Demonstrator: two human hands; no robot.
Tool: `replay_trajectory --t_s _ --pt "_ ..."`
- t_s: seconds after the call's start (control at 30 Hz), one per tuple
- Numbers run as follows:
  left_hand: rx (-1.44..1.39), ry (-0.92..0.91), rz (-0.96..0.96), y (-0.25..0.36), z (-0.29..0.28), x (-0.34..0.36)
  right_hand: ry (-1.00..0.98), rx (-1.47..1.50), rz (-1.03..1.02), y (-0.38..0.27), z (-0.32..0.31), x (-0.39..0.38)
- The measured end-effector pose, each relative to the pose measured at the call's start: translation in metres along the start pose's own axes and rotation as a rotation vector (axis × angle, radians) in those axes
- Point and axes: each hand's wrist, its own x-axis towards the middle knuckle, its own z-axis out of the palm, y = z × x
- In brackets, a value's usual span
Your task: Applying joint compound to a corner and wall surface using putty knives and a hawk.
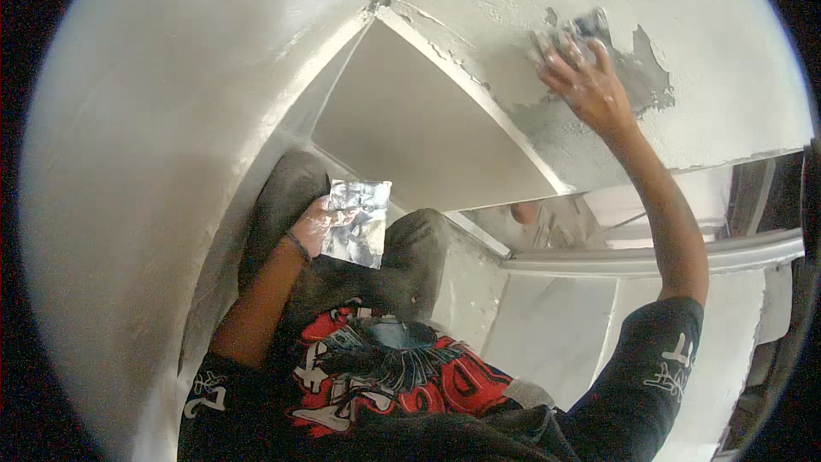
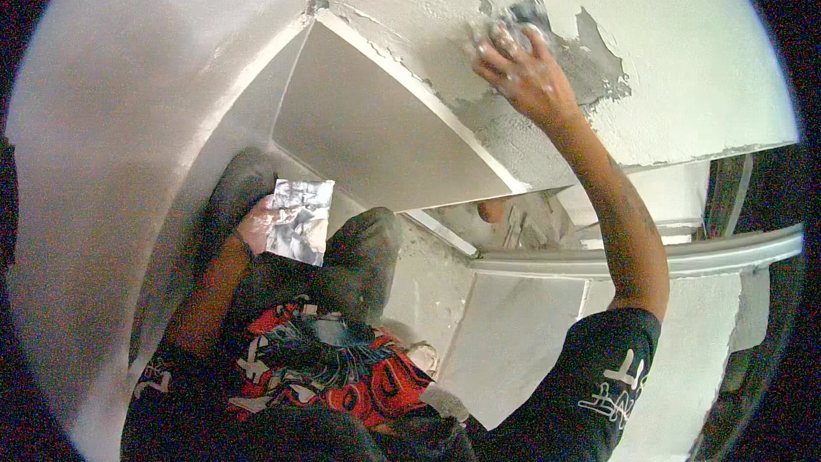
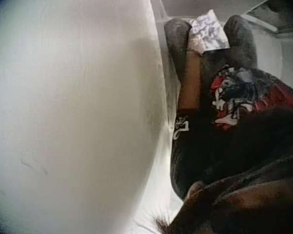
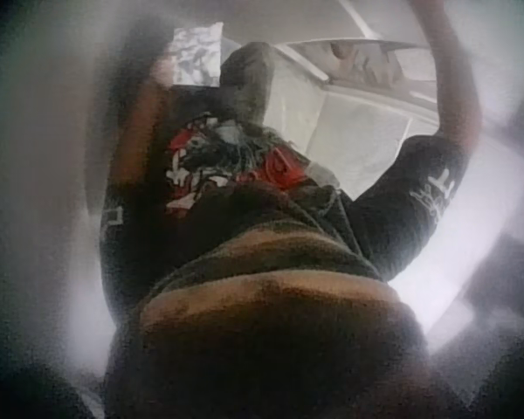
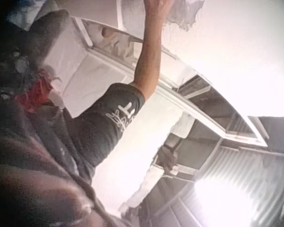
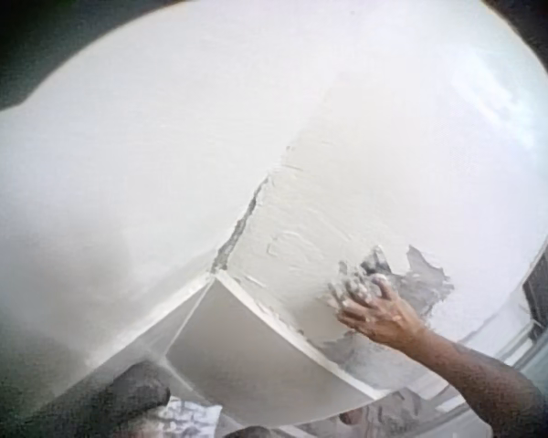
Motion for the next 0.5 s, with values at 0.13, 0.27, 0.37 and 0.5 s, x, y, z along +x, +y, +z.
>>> replay_trajectory --t_s 0.13,0.27,0.37,0.5 --pt "0.005 -0.021 0.033 0.007 0.007 -0.004 -0.151 0.027 0.094 -0.018 -0.025 -0.022" --pt "-0.004 -0.130 0.004 0.018 0.026 -0.009 0.087 0.047 0.000 -0.023 -0.052 0.044" --pt "-0.015 -0.062 -0.012 0.010 0.011 -0.009 0.225 0.000 -0.108 -0.020 -0.038 0.106" --pt "0.070 -0.129 -0.011 0.010 0.015 -0.003 0.239 -0.105 -0.113 -0.009 -0.012 0.140"
